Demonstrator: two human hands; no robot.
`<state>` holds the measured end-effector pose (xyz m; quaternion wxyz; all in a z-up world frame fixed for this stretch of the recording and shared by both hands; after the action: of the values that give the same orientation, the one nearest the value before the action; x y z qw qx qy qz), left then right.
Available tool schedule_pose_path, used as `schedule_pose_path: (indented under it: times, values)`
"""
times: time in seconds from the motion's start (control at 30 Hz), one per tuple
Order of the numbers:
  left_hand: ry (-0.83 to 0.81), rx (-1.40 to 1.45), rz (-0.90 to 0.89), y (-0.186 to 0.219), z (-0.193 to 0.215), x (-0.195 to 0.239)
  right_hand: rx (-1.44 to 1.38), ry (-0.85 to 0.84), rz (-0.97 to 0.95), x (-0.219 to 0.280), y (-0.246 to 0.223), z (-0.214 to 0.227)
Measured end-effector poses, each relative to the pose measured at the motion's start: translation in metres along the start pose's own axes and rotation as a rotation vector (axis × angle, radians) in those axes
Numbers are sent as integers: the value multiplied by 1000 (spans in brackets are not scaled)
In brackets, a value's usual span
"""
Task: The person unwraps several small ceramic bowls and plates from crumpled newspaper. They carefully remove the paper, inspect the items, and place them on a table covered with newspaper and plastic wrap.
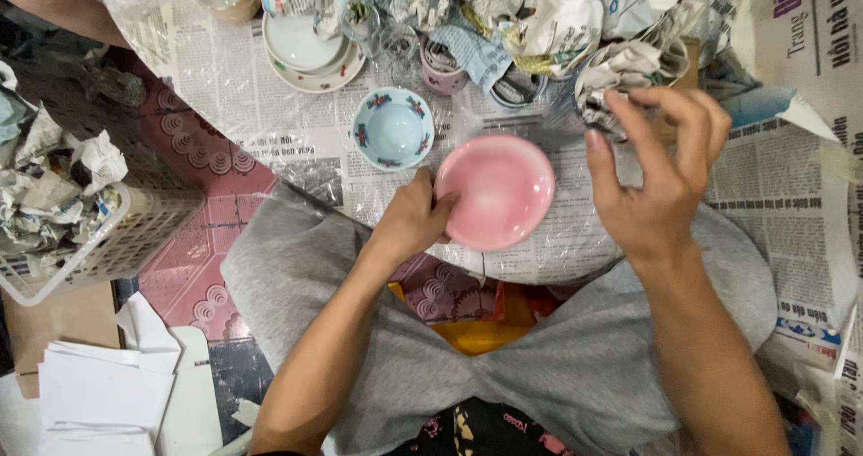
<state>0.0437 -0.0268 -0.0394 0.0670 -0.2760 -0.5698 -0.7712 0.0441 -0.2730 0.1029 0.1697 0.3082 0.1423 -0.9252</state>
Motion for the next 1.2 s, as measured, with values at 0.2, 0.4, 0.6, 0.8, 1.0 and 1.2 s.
schedule_pose_path:
  times: [0.2,0.4,0.6,0.8,1.0,1.2]
  values:
    - [-134,149,-182,26,25,36,-198,27,96,7,-24,9]
    - [-161,268,-2,73,59,59,-617,-225,-245,-1,-21,7]
    - [-222,433,-247,151,80,54,-788,-346,-378,-31,1,20]
    - [-203,517,-210,174,94,17,-791,-564,-371,-112,45,3]
    - [73,669,-234,156,140,-11,-703,-620,-258,-157,42,-26]
    - [459,734,-303,118,188,-17,-501,-510,-163,-184,40,-21]
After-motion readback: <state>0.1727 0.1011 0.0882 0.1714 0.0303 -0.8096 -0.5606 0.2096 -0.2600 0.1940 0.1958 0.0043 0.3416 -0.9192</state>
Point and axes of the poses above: each hand's wrist, its own x-axis away from the middle knuckle, its own z-axis out of the back of the hand, y = z × x, the point moved 6 cm from there along -x, towards the middle knuckle, and after that the axes turned 11 degrees about x, right-handed, at the moved point
